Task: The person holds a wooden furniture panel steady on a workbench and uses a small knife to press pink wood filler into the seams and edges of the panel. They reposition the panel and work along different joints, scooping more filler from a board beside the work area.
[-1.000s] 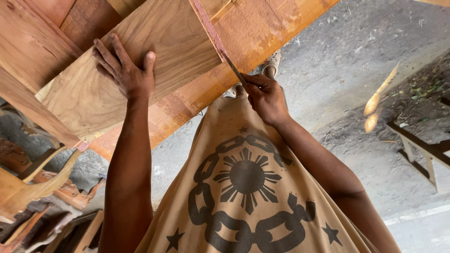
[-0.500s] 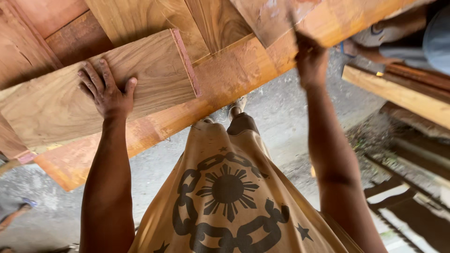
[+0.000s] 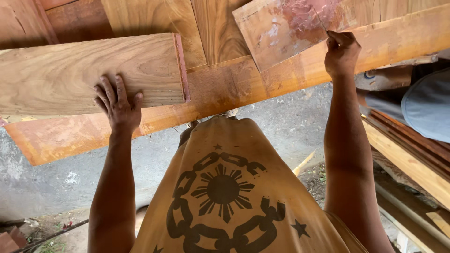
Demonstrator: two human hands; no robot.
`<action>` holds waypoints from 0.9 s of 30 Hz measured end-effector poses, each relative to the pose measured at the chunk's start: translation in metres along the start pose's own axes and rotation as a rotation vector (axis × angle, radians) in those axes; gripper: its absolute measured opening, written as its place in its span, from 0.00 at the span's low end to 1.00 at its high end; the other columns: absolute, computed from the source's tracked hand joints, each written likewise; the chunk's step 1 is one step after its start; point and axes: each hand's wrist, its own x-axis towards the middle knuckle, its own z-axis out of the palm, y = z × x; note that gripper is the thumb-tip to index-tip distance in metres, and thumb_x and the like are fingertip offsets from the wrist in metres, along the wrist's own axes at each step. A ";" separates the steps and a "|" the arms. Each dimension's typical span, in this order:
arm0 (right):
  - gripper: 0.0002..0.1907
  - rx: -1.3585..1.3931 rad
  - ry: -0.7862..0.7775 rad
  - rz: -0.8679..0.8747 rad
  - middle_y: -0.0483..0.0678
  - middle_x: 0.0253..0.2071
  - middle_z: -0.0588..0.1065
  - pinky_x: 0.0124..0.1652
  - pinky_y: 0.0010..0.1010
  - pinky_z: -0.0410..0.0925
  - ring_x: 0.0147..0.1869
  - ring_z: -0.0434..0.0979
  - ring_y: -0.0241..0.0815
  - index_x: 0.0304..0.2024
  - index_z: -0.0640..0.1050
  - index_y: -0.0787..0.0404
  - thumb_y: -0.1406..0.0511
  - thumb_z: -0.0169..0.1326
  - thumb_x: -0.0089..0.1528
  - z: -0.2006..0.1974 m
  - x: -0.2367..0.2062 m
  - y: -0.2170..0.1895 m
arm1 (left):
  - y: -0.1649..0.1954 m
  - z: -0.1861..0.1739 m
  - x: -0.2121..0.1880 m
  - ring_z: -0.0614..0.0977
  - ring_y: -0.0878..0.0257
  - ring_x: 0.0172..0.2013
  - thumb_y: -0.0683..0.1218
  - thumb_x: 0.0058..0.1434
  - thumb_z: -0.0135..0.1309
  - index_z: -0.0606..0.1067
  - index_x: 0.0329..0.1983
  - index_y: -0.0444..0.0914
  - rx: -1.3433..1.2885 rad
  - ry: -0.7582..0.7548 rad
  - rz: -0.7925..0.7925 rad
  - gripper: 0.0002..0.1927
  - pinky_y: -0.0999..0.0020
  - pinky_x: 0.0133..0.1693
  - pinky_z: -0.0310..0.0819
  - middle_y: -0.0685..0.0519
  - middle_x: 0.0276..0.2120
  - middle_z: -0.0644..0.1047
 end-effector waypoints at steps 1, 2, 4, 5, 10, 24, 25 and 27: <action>0.15 0.020 -0.006 0.009 0.57 0.40 0.79 0.40 0.36 0.73 0.40 0.80 0.51 0.49 0.86 0.63 0.77 0.56 0.62 0.002 0.002 0.001 | 0.003 -0.003 0.002 0.37 0.28 0.76 0.67 0.72 0.48 0.49 0.83 0.44 0.001 -0.010 -0.003 0.44 0.24 0.69 0.29 0.35 0.79 0.39; 0.15 0.042 -0.012 0.014 0.57 0.40 0.79 0.40 0.35 0.73 0.40 0.81 0.50 0.49 0.85 0.63 0.77 0.55 0.62 0.003 0.003 0.001 | 0.005 -0.004 0.004 0.37 0.28 0.76 0.66 0.72 0.49 0.48 0.83 0.44 0.003 -0.016 -0.008 0.44 0.24 0.69 0.29 0.35 0.79 0.39; 0.15 0.041 -0.051 -0.020 0.58 0.41 0.79 0.42 0.36 0.73 0.42 0.81 0.51 0.50 0.85 0.63 0.77 0.55 0.64 0.007 0.005 0.002 | 0.009 -0.005 0.008 0.38 0.29 0.76 0.65 0.71 0.52 0.49 0.83 0.44 -0.005 -0.006 0.004 0.45 0.24 0.69 0.30 0.35 0.79 0.40; 0.14 0.027 -0.084 -0.048 0.56 0.40 0.78 0.40 0.35 0.71 0.40 0.79 0.49 0.50 0.84 0.62 0.77 0.54 0.65 0.010 0.007 0.000 | 0.011 -0.004 0.010 0.38 0.29 0.76 0.63 0.70 0.54 0.49 0.83 0.44 -0.009 0.013 0.012 0.46 0.24 0.69 0.31 0.36 0.80 0.40; 0.11 0.476 -0.168 0.519 0.46 0.37 0.75 0.28 0.29 0.58 0.32 0.72 0.38 0.51 0.81 0.59 0.74 0.53 0.70 0.017 0.000 -0.009 | 0.012 -0.008 0.014 0.41 0.30 0.76 0.61 0.70 0.60 0.50 0.82 0.44 0.031 0.358 0.215 0.46 0.24 0.69 0.36 0.39 0.79 0.41; 0.08 1.158 -0.268 0.666 0.48 0.39 0.75 0.30 0.28 0.61 0.32 0.72 0.40 0.53 0.78 0.65 0.74 0.52 0.73 0.117 -0.060 -0.145 | -0.051 -0.009 0.006 0.47 0.38 0.75 0.63 0.60 0.59 0.64 0.73 0.51 -0.130 0.100 0.205 0.38 0.38 0.72 0.41 0.48 0.76 0.52; 0.08 1.177 -0.264 0.660 0.49 0.39 0.75 0.29 0.29 0.61 0.32 0.72 0.41 0.53 0.78 0.64 0.74 0.52 0.73 0.130 -0.067 -0.164 | -0.066 -0.004 0.007 0.48 0.40 0.76 0.63 0.60 0.59 0.64 0.72 0.51 -0.134 0.053 0.253 0.38 0.40 0.73 0.41 0.50 0.76 0.53; 0.04 1.190 -0.274 0.627 0.49 0.39 0.75 0.31 0.29 0.60 0.31 0.70 0.40 0.49 0.77 0.66 0.75 0.50 0.74 0.150 -0.078 -0.207 | -0.097 0.001 0.014 0.49 0.45 0.75 0.63 0.59 0.59 0.65 0.71 0.49 -0.092 0.016 0.358 0.38 0.37 0.71 0.39 0.52 0.75 0.54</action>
